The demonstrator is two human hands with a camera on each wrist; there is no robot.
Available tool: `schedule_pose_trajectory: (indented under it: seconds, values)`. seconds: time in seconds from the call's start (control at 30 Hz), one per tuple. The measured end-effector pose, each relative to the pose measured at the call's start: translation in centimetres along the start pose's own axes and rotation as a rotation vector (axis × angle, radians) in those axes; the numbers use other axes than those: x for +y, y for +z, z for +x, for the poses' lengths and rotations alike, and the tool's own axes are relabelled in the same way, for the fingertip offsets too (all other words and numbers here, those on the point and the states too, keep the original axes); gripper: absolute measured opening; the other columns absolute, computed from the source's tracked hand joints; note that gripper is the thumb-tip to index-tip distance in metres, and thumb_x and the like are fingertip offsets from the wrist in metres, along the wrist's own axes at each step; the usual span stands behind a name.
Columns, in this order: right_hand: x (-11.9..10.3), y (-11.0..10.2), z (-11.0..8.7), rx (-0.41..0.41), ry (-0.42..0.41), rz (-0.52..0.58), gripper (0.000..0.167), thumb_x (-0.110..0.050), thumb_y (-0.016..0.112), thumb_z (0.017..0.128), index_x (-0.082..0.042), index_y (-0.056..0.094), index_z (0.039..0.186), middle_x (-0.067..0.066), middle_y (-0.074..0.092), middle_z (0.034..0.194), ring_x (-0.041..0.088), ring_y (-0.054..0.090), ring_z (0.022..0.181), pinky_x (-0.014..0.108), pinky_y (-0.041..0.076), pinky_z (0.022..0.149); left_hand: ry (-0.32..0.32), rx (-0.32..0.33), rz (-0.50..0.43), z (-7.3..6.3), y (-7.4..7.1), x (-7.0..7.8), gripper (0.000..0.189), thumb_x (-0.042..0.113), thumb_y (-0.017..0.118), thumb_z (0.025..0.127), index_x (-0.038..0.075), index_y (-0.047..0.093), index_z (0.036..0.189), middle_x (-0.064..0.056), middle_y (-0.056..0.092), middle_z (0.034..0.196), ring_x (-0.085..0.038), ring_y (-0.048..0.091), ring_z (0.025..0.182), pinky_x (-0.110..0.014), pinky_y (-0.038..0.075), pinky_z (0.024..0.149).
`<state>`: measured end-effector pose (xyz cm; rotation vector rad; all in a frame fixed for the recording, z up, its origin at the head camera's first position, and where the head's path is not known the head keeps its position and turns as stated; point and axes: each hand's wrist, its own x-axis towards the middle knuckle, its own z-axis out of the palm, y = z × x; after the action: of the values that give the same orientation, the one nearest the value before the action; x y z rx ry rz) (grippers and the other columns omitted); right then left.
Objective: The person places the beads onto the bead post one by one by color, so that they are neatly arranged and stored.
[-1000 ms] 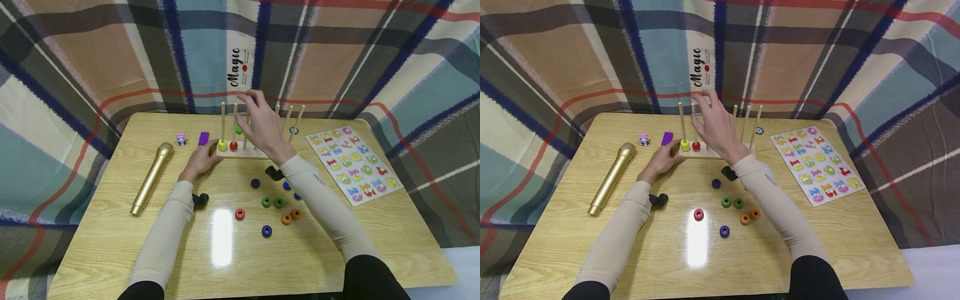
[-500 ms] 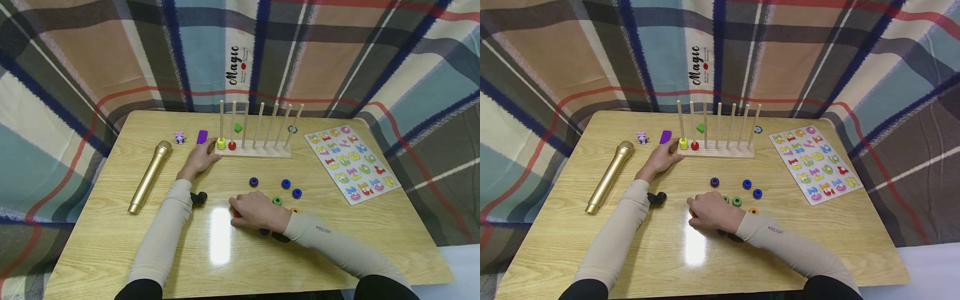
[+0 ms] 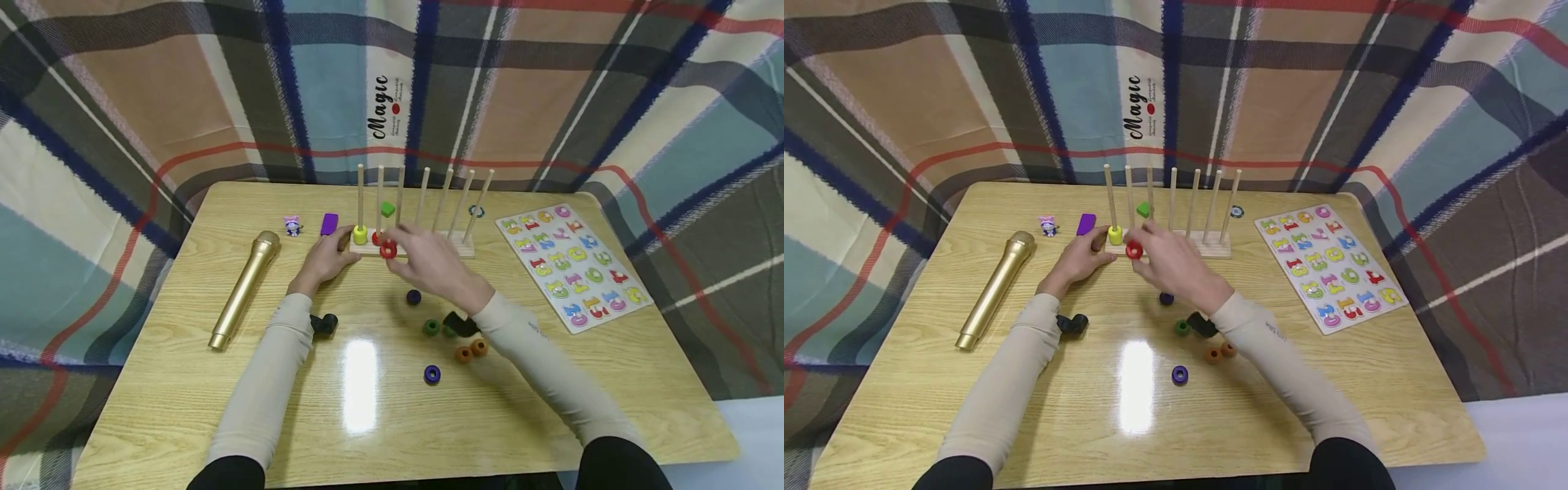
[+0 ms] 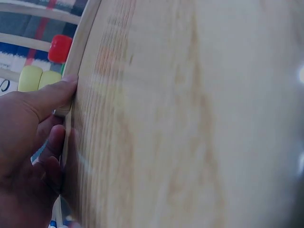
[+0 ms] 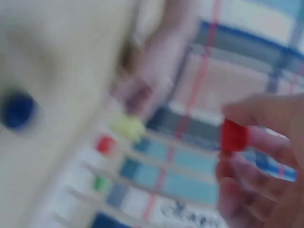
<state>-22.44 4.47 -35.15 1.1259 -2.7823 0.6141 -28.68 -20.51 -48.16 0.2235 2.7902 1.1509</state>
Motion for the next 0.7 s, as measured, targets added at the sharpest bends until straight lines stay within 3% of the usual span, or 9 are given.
schedule_pose_trajectory:
  seconds: [0.13, 0.23, 0.47, 0.7]
  values:
    - [1.2, -3.2, 3.8, 0.219, 0.057, 0.027, 0.036, -0.013, 0.076, 0.099, -0.007, 0.069, 0.134, 0.011, 0.070, 0.124, 0.022, 0.061, 0.077, 0.034, 0.048, 0.060, 0.000, 0.002, 0.002, -0.1, -0.1, 0.1, 0.073, 0.026, 0.075, 0.102, 0.010, 0.042, 0.165, -0.024, 0.063, 0.124, -0.038, 0.058, 0.116, -0.058, 0.045, 0.107]
    - [1.7, -4.3, 6.0, 0.302, 0.098, 0.026, 0.034, -0.017, 0.075, 0.101, -0.008, 0.068, 0.133, 0.009, 0.069, 0.126, 0.022, 0.060, 0.080, 0.036, 0.047, 0.064, 0.000, 0.007, 0.003, -0.2, 0.0, 0.2, 0.071, 0.025, 0.075, 0.102, 0.010, 0.043, 0.164, -0.022, 0.062, 0.117, -0.036, 0.056, 0.106, -0.056, 0.046, 0.100]
    - [2.1, -4.1, 8.4, 0.252, 0.153, -0.009, 0.035, -0.021, 0.073, 0.104, -0.010, 0.070, 0.137, 0.008, 0.070, 0.129, 0.023, 0.064, 0.082, 0.037, 0.051, 0.067, 0.001, 0.012, 0.011, -0.3, 0.2, 0.3, 0.070, 0.024, 0.075, 0.102, 0.009, 0.045, 0.163, -0.016, 0.058, 0.103, -0.030, 0.051, 0.091, -0.046, 0.043, 0.083]
    - [2.3, -3.6, 9.0, 0.213, 0.190, -0.034, 0.035, -0.025, 0.072, 0.105, -0.013, 0.071, 0.138, 0.005, 0.071, 0.129, 0.025, 0.071, 0.095, 0.042, 0.058, 0.075, -0.006, 0.020, 0.017, -0.2, 0.0, 0.2, 0.070, 0.024, 0.076, 0.102, 0.011, 0.045, 0.163, -0.017, 0.059, 0.105, -0.031, 0.052, 0.094, -0.047, 0.044, 0.085]
